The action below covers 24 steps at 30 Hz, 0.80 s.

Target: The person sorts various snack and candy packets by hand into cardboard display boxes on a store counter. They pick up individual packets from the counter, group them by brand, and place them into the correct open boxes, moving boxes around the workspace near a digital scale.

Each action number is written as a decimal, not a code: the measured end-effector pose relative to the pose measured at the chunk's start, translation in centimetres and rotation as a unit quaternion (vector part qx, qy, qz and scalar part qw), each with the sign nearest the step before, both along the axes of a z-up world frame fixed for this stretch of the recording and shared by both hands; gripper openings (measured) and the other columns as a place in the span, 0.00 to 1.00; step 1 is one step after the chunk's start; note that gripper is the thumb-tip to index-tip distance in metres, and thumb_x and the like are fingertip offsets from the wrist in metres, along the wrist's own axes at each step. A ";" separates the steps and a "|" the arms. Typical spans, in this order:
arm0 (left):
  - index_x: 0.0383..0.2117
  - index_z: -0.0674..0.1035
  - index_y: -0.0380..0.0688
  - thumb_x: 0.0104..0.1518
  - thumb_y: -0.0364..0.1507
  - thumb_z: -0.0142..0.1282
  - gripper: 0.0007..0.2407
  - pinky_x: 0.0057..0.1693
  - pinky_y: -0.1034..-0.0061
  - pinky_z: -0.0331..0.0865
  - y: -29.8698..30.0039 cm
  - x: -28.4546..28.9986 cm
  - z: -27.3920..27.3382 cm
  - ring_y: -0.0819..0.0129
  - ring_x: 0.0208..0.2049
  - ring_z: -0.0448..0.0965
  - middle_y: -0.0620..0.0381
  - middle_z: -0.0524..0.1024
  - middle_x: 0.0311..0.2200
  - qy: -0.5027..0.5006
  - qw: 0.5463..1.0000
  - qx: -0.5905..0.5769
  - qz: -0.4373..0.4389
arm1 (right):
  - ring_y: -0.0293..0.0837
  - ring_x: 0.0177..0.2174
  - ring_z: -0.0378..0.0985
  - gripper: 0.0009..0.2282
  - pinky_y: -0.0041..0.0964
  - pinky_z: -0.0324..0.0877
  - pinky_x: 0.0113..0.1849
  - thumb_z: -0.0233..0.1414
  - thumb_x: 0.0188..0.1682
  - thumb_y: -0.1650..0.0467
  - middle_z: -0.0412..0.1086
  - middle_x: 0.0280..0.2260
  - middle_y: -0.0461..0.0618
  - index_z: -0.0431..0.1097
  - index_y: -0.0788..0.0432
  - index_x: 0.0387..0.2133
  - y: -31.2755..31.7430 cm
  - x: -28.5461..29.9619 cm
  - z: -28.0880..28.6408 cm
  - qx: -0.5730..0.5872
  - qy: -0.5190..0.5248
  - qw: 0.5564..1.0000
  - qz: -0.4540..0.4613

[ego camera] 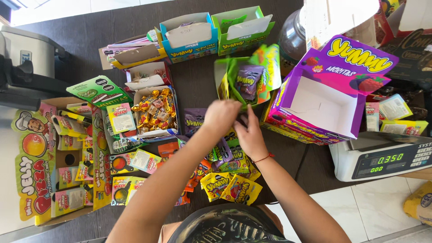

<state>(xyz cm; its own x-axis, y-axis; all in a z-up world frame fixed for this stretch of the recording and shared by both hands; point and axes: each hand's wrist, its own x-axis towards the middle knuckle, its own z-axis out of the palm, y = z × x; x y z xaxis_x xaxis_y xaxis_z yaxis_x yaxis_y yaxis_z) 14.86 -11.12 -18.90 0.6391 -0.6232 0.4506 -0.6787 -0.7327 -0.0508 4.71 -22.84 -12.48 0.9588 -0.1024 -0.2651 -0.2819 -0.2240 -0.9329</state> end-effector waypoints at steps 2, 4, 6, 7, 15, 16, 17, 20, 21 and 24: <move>0.43 0.83 0.55 0.55 0.23 0.52 0.13 0.36 0.67 0.78 -0.3 -2.9 4.1 0.63 0.31 0.87 0.60 0.83 0.27 0.249 0.963 -0.103 -0.031 | 0.69 0.64 0.53 0.30 0.61 0.61 0.60 0.45 0.57 0.71 0.41 0.66 0.75 0.38 0.66 0.70 -1.0 0.1 -1.5 0.006 -0.016 0.999 -0.039; 0.50 0.79 0.49 0.57 0.21 0.47 0.16 0.44 0.59 0.77 0.0 -4.4 8.4 0.52 0.40 0.84 0.50 0.83 0.35 0.373 0.908 -0.177 -0.067 | 0.71 0.64 0.51 0.30 0.63 0.59 0.60 0.44 0.57 0.73 0.39 0.66 0.75 0.38 0.66 0.70 -0.9 -0.8 0.5 -0.022 -0.039 0.998 -0.045; 0.58 0.75 0.42 0.58 0.19 0.43 0.20 0.52 0.52 0.76 0.5 -5.3 11.5 0.42 0.48 0.82 0.41 0.83 0.42 0.486 0.832 -0.248 -0.100 | 0.72 0.64 0.49 0.30 0.65 0.57 0.60 0.43 0.57 0.74 0.38 0.66 0.75 0.37 0.66 0.70 -0.9 -1.5 1.7 -0.050 -0.063 0.996 -0.050; 0.56 0.77 0.41 0.57 0.15 0.42 0.20 0.54 0.54 0.76 0.9 -5.4 12.5 0.44 0.48 0.83 0.41 0.83 0.43 0.491 0.817 -0.279 -0.121 | 0.74 0.65 0.47 0.29 0.67 0.56 0.60 0.44 0.57 0.73 0.40 0.66 0.76 0.39 0.68 0.70 -1.0 -2.0 1.9 -0.097 -0.103 0.989 -0.037; 0.65 0.67 0.44 0.42 0.43 0.73 0.41 0.65 0.53 0.67 7.5 -0.5 11.4 0.43 0.63 0.67 0.44 0.68 0.61 0.427 0.896 -0.074 0.101 | 0.72 0.60 0.60 0.33 0.60 0.68 0.54 0.54 0.51 0.73 0.50 0.64 0.73 0.45 0.68 0.68 -0.4 -1.3 4.2 -0.248 -0.150 0.954 0.081; 0.66 0.64 0.41 0.41 0.42 0.74 0.44 0.64 0.52 0.68 7.1 -1.0 11.0 0.42 0.63 0.67 0.42 0.68 0.61 0.439 0.891 -0.047 0.106 | 0.72 0.59 0.62 0.35 0.60 0.72 0.51 0.56 0.49 0.73 0.48 0.65 0.73 0.44 0.67 0.69 -0.3 -0.9 3.9 -0.267 -0.137 0.949 0.097; 0.68 0.62 0.38 0.39 0.42 0.75 0.46 0.63 0.51 0.68 6.7 -1.6 10.6 0.41 0.63 0.67 0.40 0.67 0.61 0.450 0.886 -0.020 0.112 | 0.72 0.57 0.64 0.38 0.60 0.75 0.49 0.57 0.48 0.73 0.47 0.65 0.73 0.42 0.66 0.69 -0.1 -0.5 3.6 -0.287 -0.125 0.943 0.114; 0.68 0.55 0.32 0.41 0.45 0.74 0.50 0.66 0.49 0.66 5.7 -1.7 9.7 0.37 0.67 0.59 0.35 0.57 0.66 0.396 0.909 0.005 0.130 | 0.74 0.55 0.67 0.40 0.59 0.78 0.46 0.59 0.45 0.76 0.47 0.64 0.75 0.41 0.67 0.69 -0.3 1.5 1.7 -0.310 -0.106 0.938 0.115; 0.68 0.55 0.32 0.41 0.45 0.74 0.50 0.66 0.49 0.66 5.6 -1.6 8.4 0.37 0.67 0.59 0.35 0.57 0.66 0.398 0.908 0.005 0.131 | 0.74 0.55 0.67 0.40 0.59 0.78 0.46 0.59 0.45 0.76 0.47 0.64 0.75 0.41 0.67 0.69 -0.5 1.9 1.1 -0.309 -0.105 0.938 0.116; 0.66 0.59 0.32 0.33 0.55 0.72 0.54 0.63 0.59 0.70 5.2 -0.9 4.9 0.46 0.65 0.64 0.41 0.62 0.62 0.316 0.935 0.004 0.162 | 0.70 0.53 0.70 0.39 0.56 0.79 0.45 0.58 0.45 0.76 0.49 0.64 0.71 0.43 0.65 0.69 -0.7 2.9 0.4 -0.315 -0.071 0.941 0.101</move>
<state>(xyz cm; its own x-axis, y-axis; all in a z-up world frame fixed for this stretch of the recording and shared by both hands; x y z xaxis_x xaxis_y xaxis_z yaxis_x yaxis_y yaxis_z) 13.92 -5.93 -13.97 0.9322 -0.3519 -0.0850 -0.3168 -0.9066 0.2789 7.60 -23.58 -12.08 0.9968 -0.0087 -0.0799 -0.0567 -0.7809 -0.6221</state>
